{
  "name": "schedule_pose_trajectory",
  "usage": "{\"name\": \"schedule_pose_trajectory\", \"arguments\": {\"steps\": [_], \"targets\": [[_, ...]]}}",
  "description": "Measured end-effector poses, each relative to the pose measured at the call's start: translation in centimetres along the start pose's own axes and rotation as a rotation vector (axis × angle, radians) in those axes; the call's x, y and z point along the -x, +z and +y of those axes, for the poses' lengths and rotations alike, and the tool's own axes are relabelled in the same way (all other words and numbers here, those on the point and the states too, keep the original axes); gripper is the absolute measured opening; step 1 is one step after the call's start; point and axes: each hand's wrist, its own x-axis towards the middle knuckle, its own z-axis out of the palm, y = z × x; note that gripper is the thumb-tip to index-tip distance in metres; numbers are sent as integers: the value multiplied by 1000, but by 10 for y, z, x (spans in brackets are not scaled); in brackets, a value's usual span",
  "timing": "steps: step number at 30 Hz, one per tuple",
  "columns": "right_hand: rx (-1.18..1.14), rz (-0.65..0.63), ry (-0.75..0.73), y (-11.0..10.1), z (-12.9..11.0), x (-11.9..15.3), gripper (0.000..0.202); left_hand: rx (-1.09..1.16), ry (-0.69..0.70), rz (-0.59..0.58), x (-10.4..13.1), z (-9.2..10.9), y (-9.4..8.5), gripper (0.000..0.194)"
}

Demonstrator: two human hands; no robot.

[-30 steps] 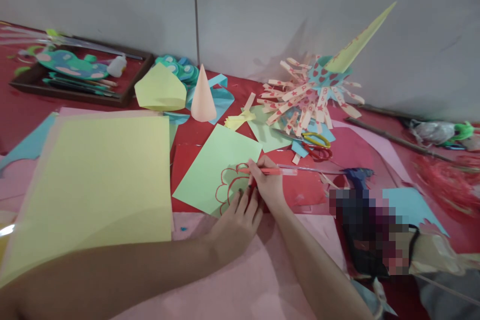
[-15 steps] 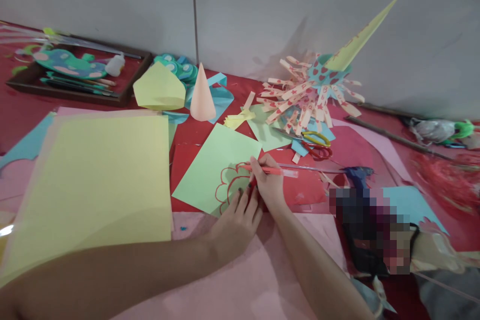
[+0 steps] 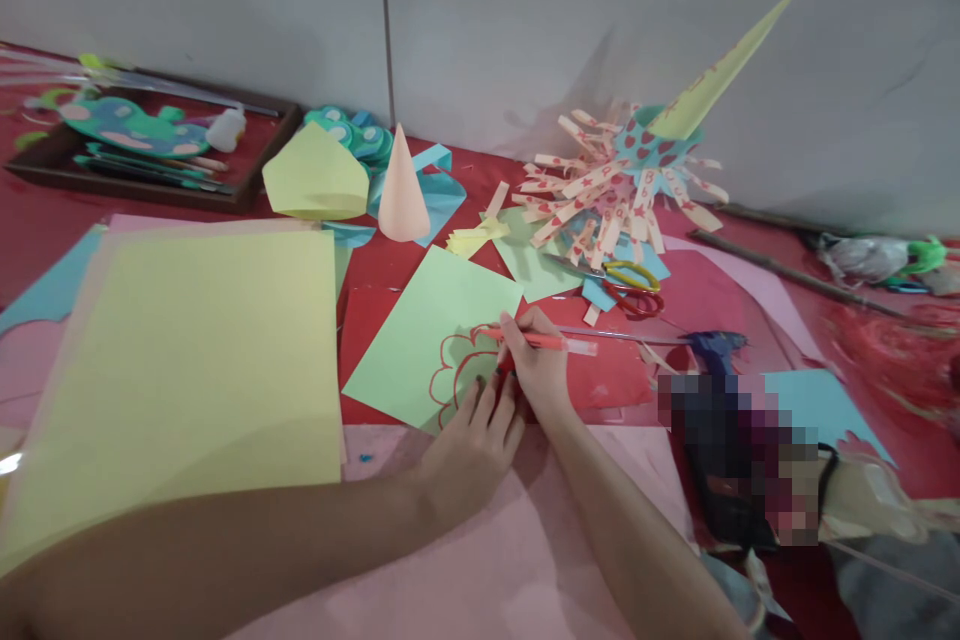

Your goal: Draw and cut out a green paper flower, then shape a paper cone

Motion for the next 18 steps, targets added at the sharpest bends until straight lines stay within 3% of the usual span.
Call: {"name": "schedule_pose_trajectory", "arguments": {"steps": [3,8,13,18], "targets": [[8,-16,0,0,0,0,36,7,-1,9,0,0,0,38],[30,73,-25,-1,1,2,35,9,5,3,0,0,0,38],[7,45,-12,0,2,2,36,9,-1,12,0,0,0,37],[66,119,-37,-1,0,3,37,20,14,10,-1,-1,-1,37]]}}
